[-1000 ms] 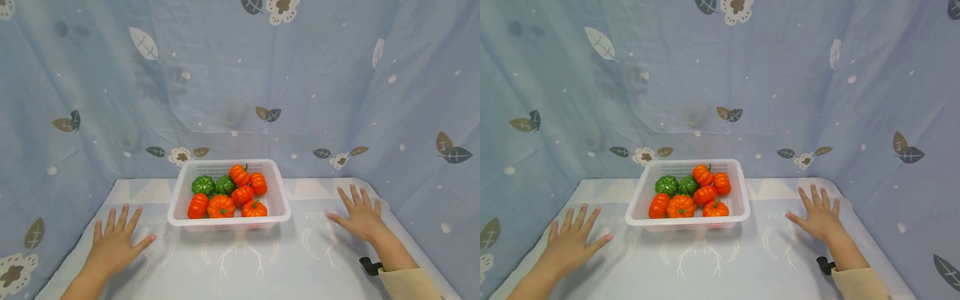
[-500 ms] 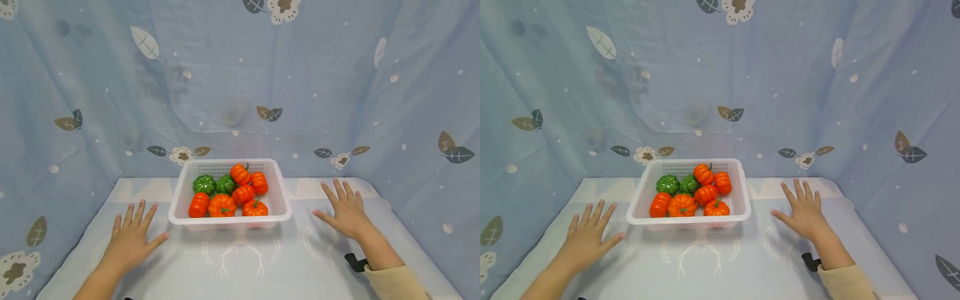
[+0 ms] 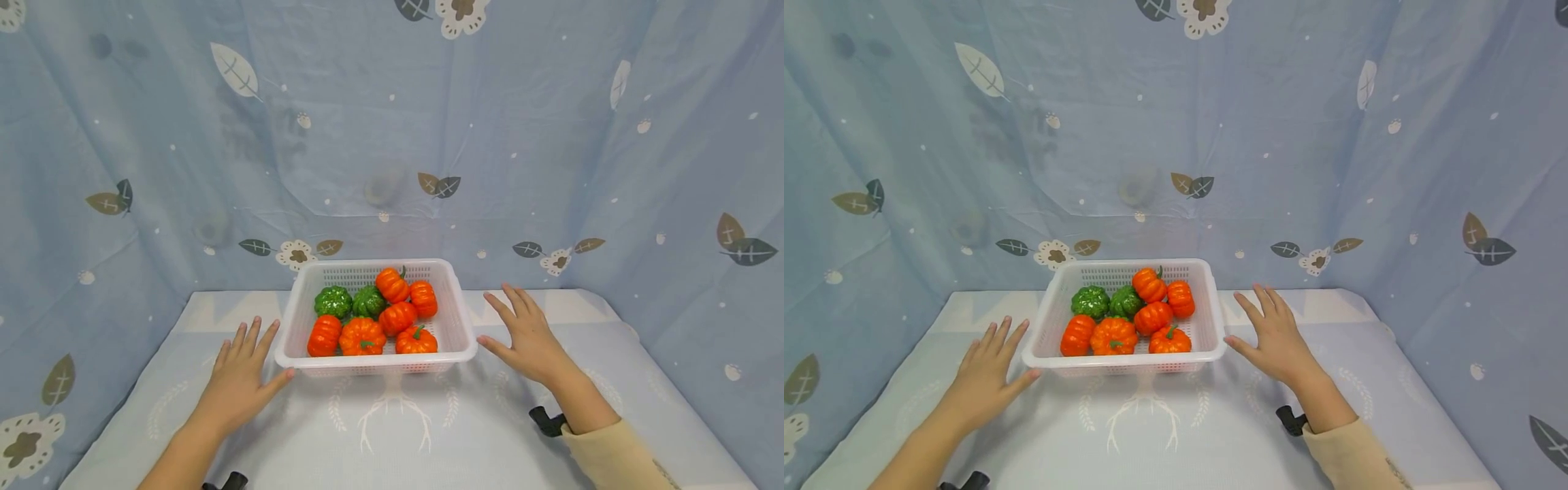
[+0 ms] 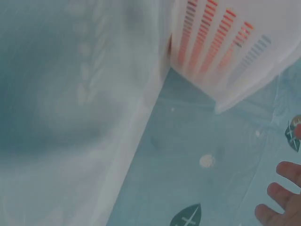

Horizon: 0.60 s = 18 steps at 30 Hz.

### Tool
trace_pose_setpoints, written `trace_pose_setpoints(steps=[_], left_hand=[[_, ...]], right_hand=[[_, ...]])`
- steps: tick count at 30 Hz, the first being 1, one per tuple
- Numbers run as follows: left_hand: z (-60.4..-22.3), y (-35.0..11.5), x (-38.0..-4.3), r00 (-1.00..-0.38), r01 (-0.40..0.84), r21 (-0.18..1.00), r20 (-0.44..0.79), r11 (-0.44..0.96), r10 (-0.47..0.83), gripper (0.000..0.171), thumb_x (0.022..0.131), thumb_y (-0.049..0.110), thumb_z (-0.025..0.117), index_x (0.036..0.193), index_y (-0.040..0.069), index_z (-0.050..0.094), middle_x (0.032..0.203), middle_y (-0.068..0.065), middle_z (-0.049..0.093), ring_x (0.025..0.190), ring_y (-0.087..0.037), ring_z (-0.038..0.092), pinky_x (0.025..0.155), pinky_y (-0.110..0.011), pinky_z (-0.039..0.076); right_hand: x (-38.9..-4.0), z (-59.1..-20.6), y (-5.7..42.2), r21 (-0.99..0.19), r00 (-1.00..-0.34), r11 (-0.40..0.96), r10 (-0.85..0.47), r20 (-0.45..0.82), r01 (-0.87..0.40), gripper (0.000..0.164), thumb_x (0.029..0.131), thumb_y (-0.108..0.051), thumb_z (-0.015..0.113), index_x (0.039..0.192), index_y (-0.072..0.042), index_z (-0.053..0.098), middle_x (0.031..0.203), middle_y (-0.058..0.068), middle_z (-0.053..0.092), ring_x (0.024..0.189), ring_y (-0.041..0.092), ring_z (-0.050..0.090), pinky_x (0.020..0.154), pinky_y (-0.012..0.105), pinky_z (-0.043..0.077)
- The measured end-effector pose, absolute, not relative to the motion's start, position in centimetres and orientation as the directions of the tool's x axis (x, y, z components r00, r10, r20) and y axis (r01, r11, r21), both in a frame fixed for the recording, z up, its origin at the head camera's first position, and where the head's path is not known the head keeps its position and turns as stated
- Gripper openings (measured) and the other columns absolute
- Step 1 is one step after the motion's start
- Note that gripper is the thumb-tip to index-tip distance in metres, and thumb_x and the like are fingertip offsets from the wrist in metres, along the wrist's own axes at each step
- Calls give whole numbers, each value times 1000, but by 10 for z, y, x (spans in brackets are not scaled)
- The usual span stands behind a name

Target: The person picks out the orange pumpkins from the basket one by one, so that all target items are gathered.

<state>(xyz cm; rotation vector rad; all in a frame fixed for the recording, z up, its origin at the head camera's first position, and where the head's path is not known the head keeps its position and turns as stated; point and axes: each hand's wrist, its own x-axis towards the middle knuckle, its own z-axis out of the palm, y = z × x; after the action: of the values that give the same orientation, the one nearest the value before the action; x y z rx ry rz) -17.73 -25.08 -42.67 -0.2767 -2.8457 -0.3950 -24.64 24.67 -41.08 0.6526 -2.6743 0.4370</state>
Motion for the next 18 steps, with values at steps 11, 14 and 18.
trace_pose_setpoints(steps=[11, 14, 18], left_hand=[[-427, -237, -195, -942, 244, 306, 298, 920, 151, 86, 96, 60, 54, 159, 10, 24, 161, -29, 17, 146, -52, 13, 111, -71, 15], [-426, -235, -200, -946, 233, 325, 293, 917, 136, 85, 96, 57, 57, 159, 10, 24, 161, -28, 17, 146, -52, 15, 109, -73, 18], [-424, -233, -204, -952, 220, 381, 283, 898, 113, 84, 96, 53, 60, 158, 9, 25, 160, -29, 19, 143, -53, 20, 103, -76, 24]], right_hand=[[-256, -407, 204, -227, -757, 774, -435, 488, -591, 65, 92, -42, 69, 147, -14, 49, 153, 16, 37, 140, 37, 31, 108, 60, 36], [-259, -406, 195, -248, -767, 765, -446, 461, -594, 62, 93, -41, 69, 146, -14, 51, 152, 14, 39, 139, 36, 34, 109, 57, 37], [-262, -404, 182, -281, -786, 752, -475, 396, -596, 59, 94, -41, 68, 144, -14, 53, 152, 12, 41, 138, 34, 36, 109, 54, 38]])
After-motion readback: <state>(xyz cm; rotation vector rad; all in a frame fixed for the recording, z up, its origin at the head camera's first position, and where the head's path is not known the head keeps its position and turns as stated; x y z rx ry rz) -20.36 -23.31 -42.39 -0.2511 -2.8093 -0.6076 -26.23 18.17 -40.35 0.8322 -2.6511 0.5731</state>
